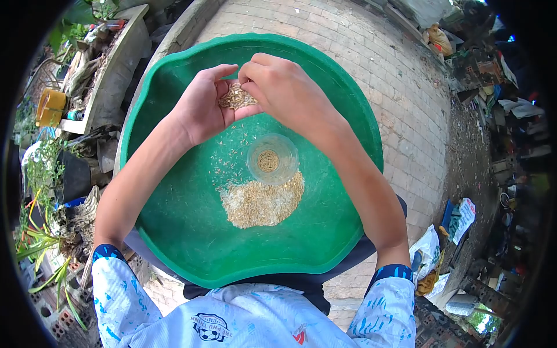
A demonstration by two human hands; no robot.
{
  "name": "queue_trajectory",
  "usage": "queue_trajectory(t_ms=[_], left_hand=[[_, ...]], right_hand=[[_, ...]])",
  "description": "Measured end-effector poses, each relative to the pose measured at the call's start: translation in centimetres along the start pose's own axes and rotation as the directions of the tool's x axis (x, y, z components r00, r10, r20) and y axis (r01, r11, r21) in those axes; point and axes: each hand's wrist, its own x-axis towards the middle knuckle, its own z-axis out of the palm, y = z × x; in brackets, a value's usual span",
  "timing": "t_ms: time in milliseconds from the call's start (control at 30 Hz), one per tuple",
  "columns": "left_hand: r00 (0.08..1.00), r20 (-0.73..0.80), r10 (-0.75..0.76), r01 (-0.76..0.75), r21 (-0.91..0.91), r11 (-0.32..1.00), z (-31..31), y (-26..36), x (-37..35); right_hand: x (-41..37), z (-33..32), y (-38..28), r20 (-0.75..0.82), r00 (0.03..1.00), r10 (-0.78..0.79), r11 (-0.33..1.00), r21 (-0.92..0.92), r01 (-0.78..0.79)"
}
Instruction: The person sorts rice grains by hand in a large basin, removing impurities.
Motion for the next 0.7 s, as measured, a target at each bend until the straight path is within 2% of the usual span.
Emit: queue_trajectory(t_ms=[133,200,233,267,300,333,400,467,533,567,633,700], left_hand=[[1.000,0.010,-0.008,0.007,0.023,1.000,0.0,0.0,0.2],[1.000,0.011,0.024,-0.025,0.051,0.998,0.4,0.0,-0.1],[1.000,0.012,0.025,-0.025,0.054,0.998,0.7,0.1,-0.3],[0.999,0.035,0.004,-0.005,0.030,1.000,0.8,0.1,-0.5],[0.998,0.057,-0.014,0.014,0.004,1.000,0.9,0.1,-0.6],[0.998,0.053,-0.013,0.013,0.002,1.000,0.8,0.2,-0.7],[0.988,0.146,-0.047,0.044,0.020,0.999,0.7,0.3,-0.6],[0.989,0.138,-0.053,0.051,0.019,0.999,0.8,0.4,-0.7],[0.989,0.132,-0.059,0.057,0.022,0.998,0.9,0.4,-0.8],[0.990,0.129,-0.058,0.055,0.024,0.998,0.9,0.4,-0.8],[0.990,0.129,-0.055,0.052,0.028,0.998,0.9,0.3,-0.8],[0.993,0.114,-0.035,0.030,0.044,0.999,0.7,0.2,-0.5]], right_hand=[[-0.1,-0.1,0.3,0.010,1.000,0.003,1.000,0.003,-0.003],[0.0,-0.2,0.7,0.039,0.998,0.052,0.986,0.155,-0.058],[0.1,-0.4,0.8,0.035,0.998,0.053,0.986,0.154,-0.058],[0.2,-0.8,0.9,0.113,0.974,0.197,0.905,0.361,-0.225],[0.2,-1.1,1.1,0.222,0.924,0.312,0.754,0.534,-0.383],[0.4,-1.5,1.3,0.225,0.924,0.309,0.753,0.535,-0.382],[0.4,-2.3,2.0,0.313,0.893,0.322,0.565,0.693,-0.447],[0.2,-2.3,2.5,0.341,0.884,0.319,0.521,0.716,-0.464],[0.2,-2.4,2.8,0.406,0.875,0.265,0.281,0.835,-0.473],[0.2,-2.4,3.0,0.406,0.874,0.266,0.281,0.835,-0.473],[0.2,-2.4,3.4,0.428,0.886,0.177,0.155,0.877,-0.455],[0.3,-2.7,3.3,0.438,0.885,0.157,0.163,0.872,-0.461]])
